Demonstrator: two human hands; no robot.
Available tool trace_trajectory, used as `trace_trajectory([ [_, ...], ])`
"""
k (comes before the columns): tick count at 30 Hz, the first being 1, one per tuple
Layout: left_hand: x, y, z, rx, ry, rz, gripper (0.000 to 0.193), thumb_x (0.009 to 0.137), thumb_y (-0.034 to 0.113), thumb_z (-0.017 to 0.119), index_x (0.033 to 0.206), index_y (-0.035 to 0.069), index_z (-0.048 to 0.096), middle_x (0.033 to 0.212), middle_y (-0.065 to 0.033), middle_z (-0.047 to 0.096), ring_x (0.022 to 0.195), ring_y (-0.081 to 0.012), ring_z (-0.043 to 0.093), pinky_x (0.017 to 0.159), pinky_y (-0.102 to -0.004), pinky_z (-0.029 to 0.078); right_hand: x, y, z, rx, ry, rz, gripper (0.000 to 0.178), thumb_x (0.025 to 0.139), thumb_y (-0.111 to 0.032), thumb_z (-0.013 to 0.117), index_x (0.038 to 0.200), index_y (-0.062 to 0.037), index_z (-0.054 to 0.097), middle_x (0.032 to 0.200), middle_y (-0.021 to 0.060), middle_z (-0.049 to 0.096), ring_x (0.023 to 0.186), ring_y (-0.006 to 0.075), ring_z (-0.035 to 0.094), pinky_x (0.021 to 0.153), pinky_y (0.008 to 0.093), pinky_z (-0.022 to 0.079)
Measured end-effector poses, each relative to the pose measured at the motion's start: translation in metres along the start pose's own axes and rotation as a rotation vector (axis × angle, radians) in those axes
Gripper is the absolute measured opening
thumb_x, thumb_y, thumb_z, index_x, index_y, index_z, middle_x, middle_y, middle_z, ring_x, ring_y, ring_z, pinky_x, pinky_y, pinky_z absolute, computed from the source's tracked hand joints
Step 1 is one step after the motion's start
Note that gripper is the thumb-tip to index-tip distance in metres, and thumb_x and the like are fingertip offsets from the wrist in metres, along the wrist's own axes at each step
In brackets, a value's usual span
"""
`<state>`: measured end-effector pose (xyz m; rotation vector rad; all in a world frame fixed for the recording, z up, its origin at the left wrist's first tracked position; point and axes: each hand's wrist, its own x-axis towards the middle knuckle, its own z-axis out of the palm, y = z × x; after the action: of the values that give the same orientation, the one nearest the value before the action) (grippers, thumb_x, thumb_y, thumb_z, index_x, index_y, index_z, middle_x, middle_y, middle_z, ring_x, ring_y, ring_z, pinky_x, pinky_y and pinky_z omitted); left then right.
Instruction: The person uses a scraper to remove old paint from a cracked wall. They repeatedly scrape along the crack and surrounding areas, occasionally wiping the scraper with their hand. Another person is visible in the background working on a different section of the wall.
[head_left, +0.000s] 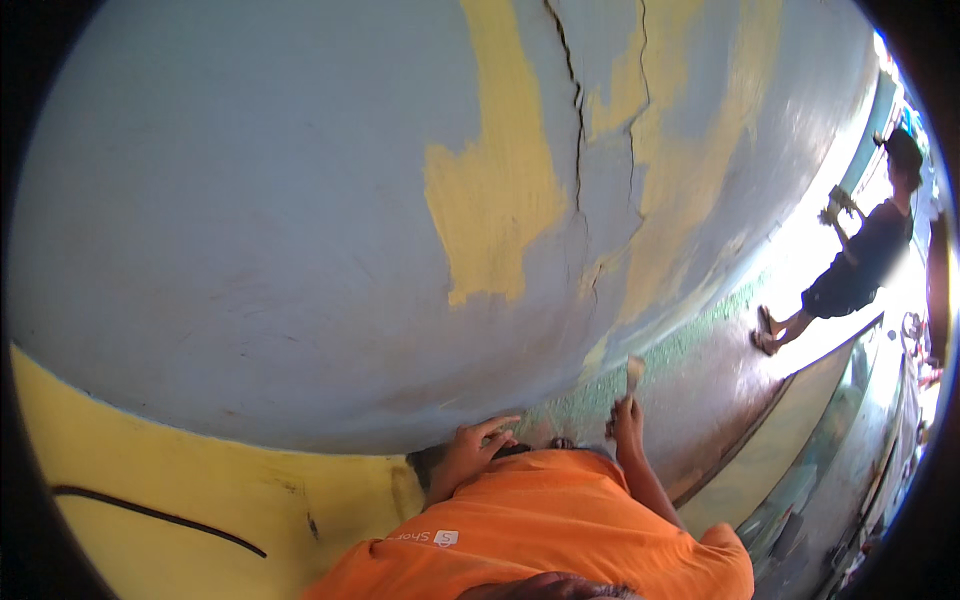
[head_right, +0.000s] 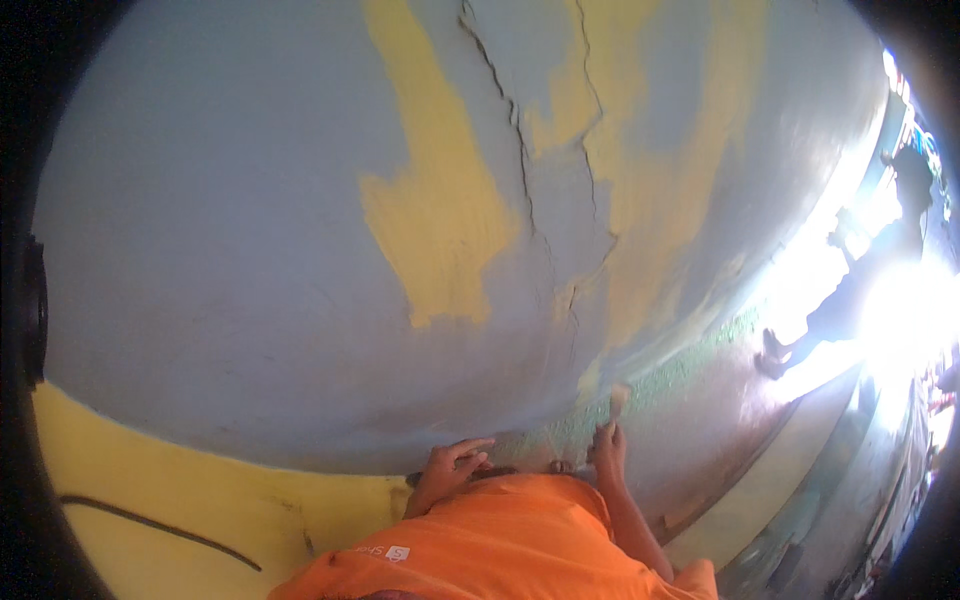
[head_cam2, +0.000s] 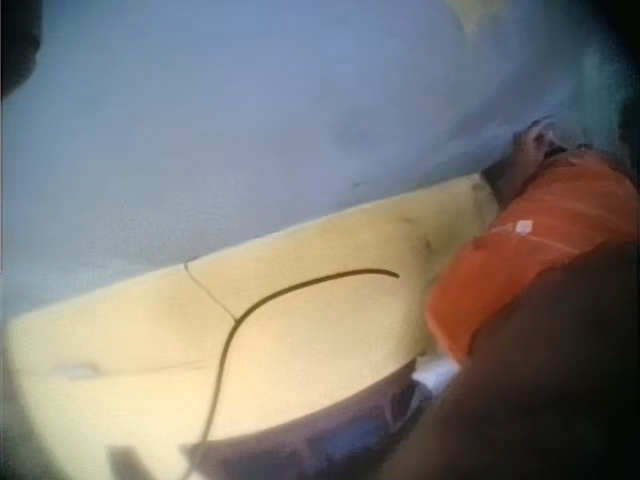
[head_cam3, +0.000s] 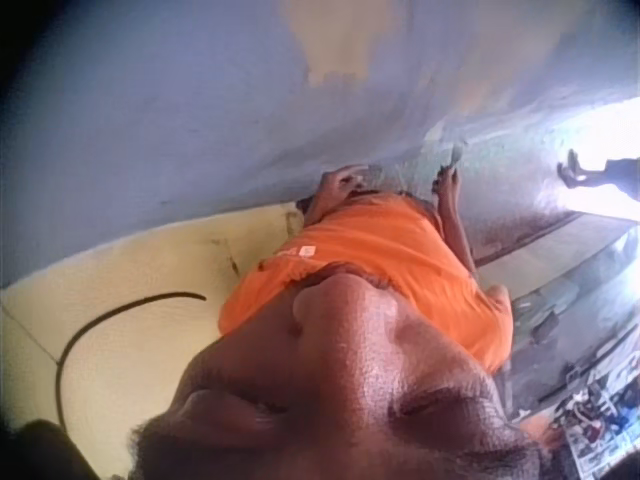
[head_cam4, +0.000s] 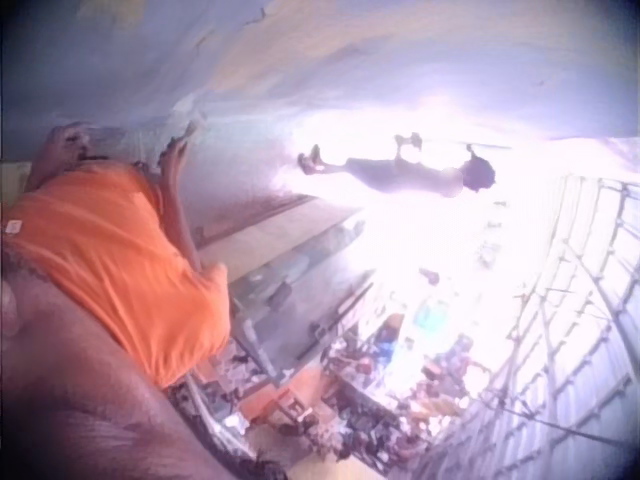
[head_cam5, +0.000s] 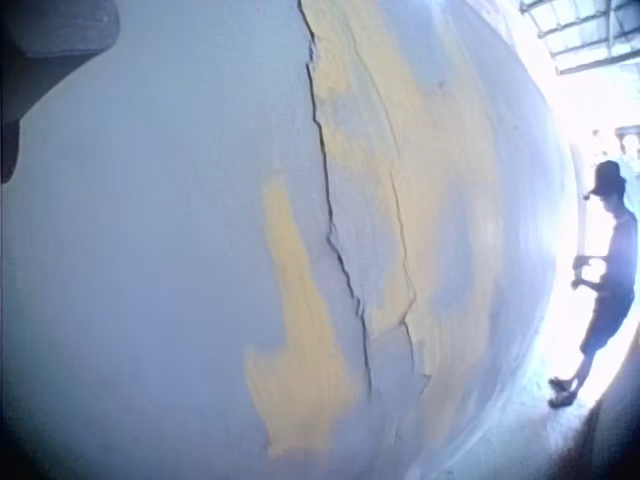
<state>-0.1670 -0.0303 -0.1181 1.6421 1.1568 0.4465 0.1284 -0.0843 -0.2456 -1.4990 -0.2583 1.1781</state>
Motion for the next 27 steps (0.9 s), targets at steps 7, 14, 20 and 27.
trace_trajectory([
  [7, 0.019, 0.016, -0.066, 0.318, 0.171, 0.473, 0.028, 0.098, 0.013, 0.067, 0.124, 0.006, 0.073, 0.094, -0.0109, 0.079, 0.088, -0.0227, 0.077, 0.084, -0.0337, 0.057, -0.015, -0.083, 0.083, 0.011, -0.092, -0.321, 0.038, 0.106, -0.022, 0.054, 0.139, -0.0031, 0.047, 0.072, -0.0028, 0.047, 0.051, 0.0081, 0.045, 0.044, 0.0266, 0.039],
  [14, 0.024, 0.033, -0.111, 0.123, 0.301, 0.655, 0.023, 0.097, 0.007, 0.068, 0.118, 0.002, 0.075, 0.093, -0.0118, 0.075, 0.080, -0.0220, 0.077, 0.076, -0.0336, 0.061, -0.055, -0.086, 0.103, 0.046, 0.019, -0.301, 0.057, 0.107, -0.021, 0.054, 0.156, -0.0031, 0.032, 0.073, -0.0010, 0.051, 0.053, 0.0085, 0.047, 0.045, 0.0263, 0.040],
  [20, 0.045, 0.020, -0.096, 0.168, 0.161, 0.783, 0.024, 0.093, 0.006, 0.069, 0.116, 0.001, 0.075, 0.090, -0.0093, 0.077, 0.076, -0.0214, 0.076, 0.081, -0.0378, 0.060, -0.066, -0.042, 0.080, 0.020, 0.111, -0.266, 0.059, 0.110, -0.024, 0.053, 0.159, -0.0009, 0.031, 0.075, -0.0005, 0.052, 0.056, 0.0075, 0.048, 0.047, 0.0253, 0.041],
  [27, 0.050, 0.043, -0.082, 0.028, 0.083, 0.891, 0.024, 0.087, 0.007, 0.071, 0.110, 0.003, 0.078, 0.082, -0.0044, 0.078, 0.076, -0.0180, 0.072, 0.077, -0.0354, 0.058, -0.091, -0.026, 0.066, 0.023, 0.095, -0.244, 0.054, 0.110, -0.023, 0.051, 0.158, -0.0019, 0.036, 0.081, -0.0006, 0.054, 0.062, 0.0082, 0.051, 0.054, 0.0258, 0.045],
])
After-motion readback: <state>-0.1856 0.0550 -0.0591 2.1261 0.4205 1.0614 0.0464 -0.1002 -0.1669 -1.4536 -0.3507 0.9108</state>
